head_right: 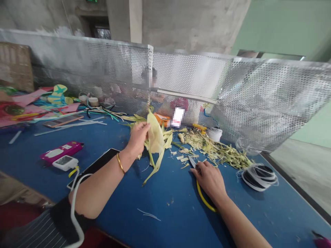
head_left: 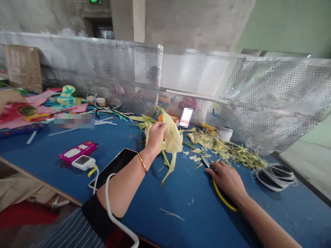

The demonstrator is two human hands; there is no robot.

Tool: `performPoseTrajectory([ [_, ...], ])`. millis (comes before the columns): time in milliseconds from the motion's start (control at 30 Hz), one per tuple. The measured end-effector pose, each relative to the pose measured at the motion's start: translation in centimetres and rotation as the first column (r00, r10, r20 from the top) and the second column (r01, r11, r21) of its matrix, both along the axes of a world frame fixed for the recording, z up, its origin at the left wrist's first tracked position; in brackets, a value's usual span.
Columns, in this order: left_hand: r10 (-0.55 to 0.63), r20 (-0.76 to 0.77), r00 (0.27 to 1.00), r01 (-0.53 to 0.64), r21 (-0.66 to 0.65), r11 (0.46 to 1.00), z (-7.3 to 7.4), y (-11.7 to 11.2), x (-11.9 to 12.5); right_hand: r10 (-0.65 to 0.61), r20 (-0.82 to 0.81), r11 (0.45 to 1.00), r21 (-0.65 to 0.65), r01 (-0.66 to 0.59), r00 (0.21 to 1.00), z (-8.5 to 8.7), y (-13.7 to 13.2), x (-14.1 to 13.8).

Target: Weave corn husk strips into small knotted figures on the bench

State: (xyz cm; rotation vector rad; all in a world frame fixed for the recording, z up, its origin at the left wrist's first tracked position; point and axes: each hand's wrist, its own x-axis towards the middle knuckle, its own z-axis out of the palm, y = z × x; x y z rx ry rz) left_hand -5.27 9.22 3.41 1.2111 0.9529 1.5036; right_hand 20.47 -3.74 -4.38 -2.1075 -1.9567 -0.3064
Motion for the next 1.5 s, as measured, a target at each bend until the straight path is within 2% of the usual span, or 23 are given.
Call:
performPoseTrajectory([
  [67, -0.086, 0.083, 0.993, 0.095, -0.115, 0.989, -0.5, -1.6, 0.9, 0.033, -0.109, 0.993, 0.119, -0.02, 0.994, 0.5, -0.1, -0.6],
  [133, -0.181, 0.091, 0.979, 0.196, -0.184, 0.963, -1.3, -3.3, 2.0, 0.108, -0.357, 0.977, 0.208, -0.033, 0.928, 1.2, -0.5, -1.8],
  [167, -0.219, 0.076, 0.973, 0.23, -0.21, 0.95, -1.8, -4.2, 2.6, 0.143, -0.546, 0.981, 0.186, -0.047, 0.826, 1.6, -0.8, -2.7],
  [200, -0.247, 0.05, 0.968, 0.252, -0.216, 0.943, -2.2, -5.0, 3.1, 0.15, -0.743, 0.987, 0.148, -0.059, 0.652, 1.9, -1.1, -3.6],
  [233, -0.281, 0.025, 0.959, 0.28, -0.21, 0.937, -2.7, -5.7, 3.5, 0.136, -0.888, 0.986, 0.078, -0.148, 0.44, 2.1, -1.5, -4.6],
  [267, -0.318, -0.011, 0.948, 0.31, -0.191, 0.931, -3.0, -6.4, 3.9, 0.077, -0.966, 0.971, 0.017, -0.239, 0.246, 2.2, -1.8, -5.5],
  [300, -0.346, -0.054, 0.937, 0.333, -0.17, 0.928, -3.3, -6.9, 4.1, 0.014, -0.994, 0.957, -0.017, -0.29, 0.107, 2.3, -2.0, -6.3],
  [333, -0.372, -0.092, 0.924, 0.356, -0.151, 0.922, -3.6, -7.2, 4.3, -0.025, -0.999, 0.953, -0.03, -0.303, 0.021, 2.2, -2.2, -6.9],
  [367, -0.399, -0.119, 0.909, 0.382, -0.139, 0.914, -3.8, -7.5, 4.5, -0.041, -0.999, 0.957, -0.031, -0.288, -0.028, 2.0, -2.3, -7.3],
  [400, -0.43, -0.132, 0.893, 0.412, -0.14, 0.9, -3.9, -7.8, 4.6, -0.039, -0.998, 0.964, -0.026, -0.265, -0.043, 1.8, -2.3, -7.5],
  [433, -0.462, -0.133, 0.877, 0.444, -0.148, 0.884, -4.0, -7.9, 4.6, -0.027, -0.999, 0.97, -0.02, -0.243, -0.025, 1.6, -2.3, -7.5],
  [533, -0.495, -0.129, 0.859, 0.474, -0.161, 0.865, -4.2, -7.9, 4.7, 0.003, -0.993, 0.966, -0.028, -0.255, 0.119, 1.0, -2.1, -6.9],
  [600, -0.432, -0.135, 0.892, 0.414, -0.143, 0.899, -4.2, -7.7, 4.6, 0.012, -0.979, 0.952, -0.05, -0.302, 0.202, 0.9, -2.1, -6.7],
  [667, -0.365, -0.1, 0.926, 0.35, -0.138, 0.927, -4.0, -7.2, 4.5, 0.024, -0.967, 0.935, -0.068, -0.349, 0.253, 1.0, -2.3, -6.7],
  [800, -0.306, 0.03, 0.951, 0.304, -0.24, 0.922, -3.5, -6.1, 4.1, 0.047, -0.948, 0.902, -0.095, -0.421, 0.315, 1.5, -2.8, -7.1],
  [933, -0.288, 0.153, 0.946, 0.323, -0.328, 0.888, -3.2, -5.2, 3.7, 0.038, -0.953, 0.874, -0.115, -0.473, 0.302, 1.9, -3.0, -7.3],
  [1033, -0.254, 0.212, 0.944, 0.313, -0.321, 0.894, -3.2, -4.7, 3.5, 0.013, -0.962, 0.847, -0.134, -0.514, 0.273, 2.0, -3.1, -7.3],
  [1133, -0.197, 0.194, 0.961, 0.248, -0.288, 0.925, -3.2, -4.3, 3.2, -0.012, -0.967, 0.821, -0.155, -0.549, 0.255, 2.1, -3.4, -7.3],
  [1300, -0.112, 0.177, 0.978, 0.158, -0.27, 0.95, -3.0, -3.4, 2.9, 0.02, -0.96, 0.756, -0.169, -0.633, 0.28, 2.2, -3.9, -7.5],
  [1400, -0.093, 0.172, 0.981, 0.14, -0.285, 0.948, -3.1, -2.8, 2.7, 0.024, -0.965, 0.741, -0.159, -0.652, 0.263, 2.2, -4.1, -7.6],
  [1500, -0.12, 0.187, 0.975, 0.179, -0.343, 0.922, -3.5, -2.5, 2.6, 0.005, -0.973, 0.73, -0.155, -0.666, 0.231, 2.2, -4.1, -7.6],
])
